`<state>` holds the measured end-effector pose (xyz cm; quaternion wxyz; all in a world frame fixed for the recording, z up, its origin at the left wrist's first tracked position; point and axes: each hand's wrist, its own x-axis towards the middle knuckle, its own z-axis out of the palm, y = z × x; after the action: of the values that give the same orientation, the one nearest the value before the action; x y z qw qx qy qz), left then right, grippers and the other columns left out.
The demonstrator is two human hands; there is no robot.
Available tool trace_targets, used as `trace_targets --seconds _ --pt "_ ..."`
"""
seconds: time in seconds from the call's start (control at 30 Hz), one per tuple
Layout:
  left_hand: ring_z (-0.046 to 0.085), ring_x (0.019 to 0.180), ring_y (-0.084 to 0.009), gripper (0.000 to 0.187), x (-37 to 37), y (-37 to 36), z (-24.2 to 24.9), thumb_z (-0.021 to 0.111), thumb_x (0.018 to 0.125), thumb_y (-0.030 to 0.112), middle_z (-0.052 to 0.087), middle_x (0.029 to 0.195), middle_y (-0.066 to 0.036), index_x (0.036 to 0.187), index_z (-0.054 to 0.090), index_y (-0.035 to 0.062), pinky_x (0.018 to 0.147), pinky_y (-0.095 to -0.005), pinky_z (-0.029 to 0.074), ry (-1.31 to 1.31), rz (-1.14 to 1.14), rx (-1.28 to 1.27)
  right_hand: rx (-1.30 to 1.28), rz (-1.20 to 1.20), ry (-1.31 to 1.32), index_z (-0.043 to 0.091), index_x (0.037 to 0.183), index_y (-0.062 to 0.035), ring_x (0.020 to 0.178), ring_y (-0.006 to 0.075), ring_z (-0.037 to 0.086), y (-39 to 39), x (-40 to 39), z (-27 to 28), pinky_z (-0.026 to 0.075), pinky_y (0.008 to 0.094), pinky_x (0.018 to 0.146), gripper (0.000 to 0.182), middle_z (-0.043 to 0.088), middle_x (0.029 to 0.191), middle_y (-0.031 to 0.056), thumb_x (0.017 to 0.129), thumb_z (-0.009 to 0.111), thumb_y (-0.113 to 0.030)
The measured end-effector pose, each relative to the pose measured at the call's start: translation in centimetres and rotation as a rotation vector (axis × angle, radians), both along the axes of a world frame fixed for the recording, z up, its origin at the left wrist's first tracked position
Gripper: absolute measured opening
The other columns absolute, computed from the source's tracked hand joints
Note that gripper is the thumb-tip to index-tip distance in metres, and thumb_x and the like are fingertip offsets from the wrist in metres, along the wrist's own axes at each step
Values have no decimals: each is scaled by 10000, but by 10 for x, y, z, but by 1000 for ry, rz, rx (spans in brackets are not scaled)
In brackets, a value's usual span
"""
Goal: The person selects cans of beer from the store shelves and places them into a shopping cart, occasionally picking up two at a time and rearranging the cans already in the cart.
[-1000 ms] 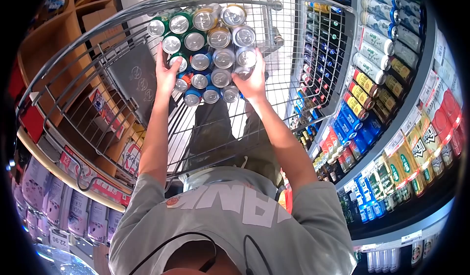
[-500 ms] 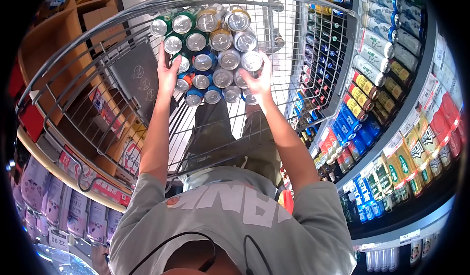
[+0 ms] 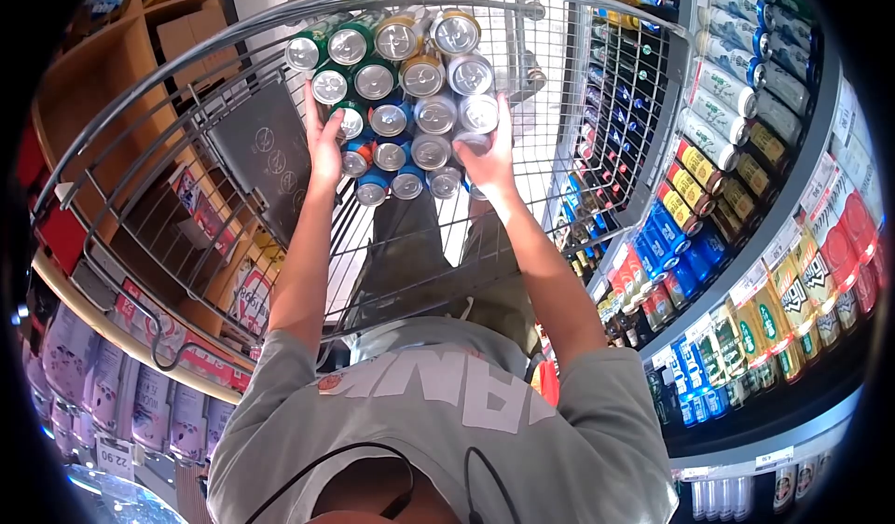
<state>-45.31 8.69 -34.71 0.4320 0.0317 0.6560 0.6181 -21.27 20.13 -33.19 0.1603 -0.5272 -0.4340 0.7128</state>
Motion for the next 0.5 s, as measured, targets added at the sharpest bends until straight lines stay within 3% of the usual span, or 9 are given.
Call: trace_targets --seconds 0.13,0.23,0.33,0.43,0.5 --pt "274 1465 -241 695 0 3 -2 446 963 69 235 1617 -115 1591 150 95 1182 -365 237 -102 97 33 41 -12 21 81 1566 -34 1359 254 406 6 4 -5 356 371 1116 991 325 1510 190 782 679 65" --pt "315 1446 -248 653 2 3 -3 435 971 56 274 1599 -152 1576 191 62 1182 -374 254 -197 254 40 56 -61 28 195 1554 -22 1401 215 353 6 6 -8 270 340 1162 828 288 1563 151 845 616 52" --pt "359 1429 -266 607 4 -1 -9 376 944 -36 323 1571 -183 1538 269 21 1181 -388 296 -274 422 57 -61 -152 20 241 1546 -23 1420 211 331 12 4 1 264 333 1164 751 311 1564 149 890 605 4" --pt "415 1396 -282 616 7 0 -15 312 884 -132 386 1528 -196 1489 332 -20 1170 -388 331 -261 486 -1 -140 -296 -19 287 1549 -97 1354 201 416 18 -14 24 321 312 1111 628 380 1536 119 979 550 -91" --pt "451 1364 -276 558 9 -1 -20 328 924 -99 425 1498 -196 1476 350 -25 1156 -383 352 -253 499 -1 -182 -307 -75 300 1552 -116 1326 197 450 18 -13 27 355 310 1087 608 403 1523 99 997 548 -122"
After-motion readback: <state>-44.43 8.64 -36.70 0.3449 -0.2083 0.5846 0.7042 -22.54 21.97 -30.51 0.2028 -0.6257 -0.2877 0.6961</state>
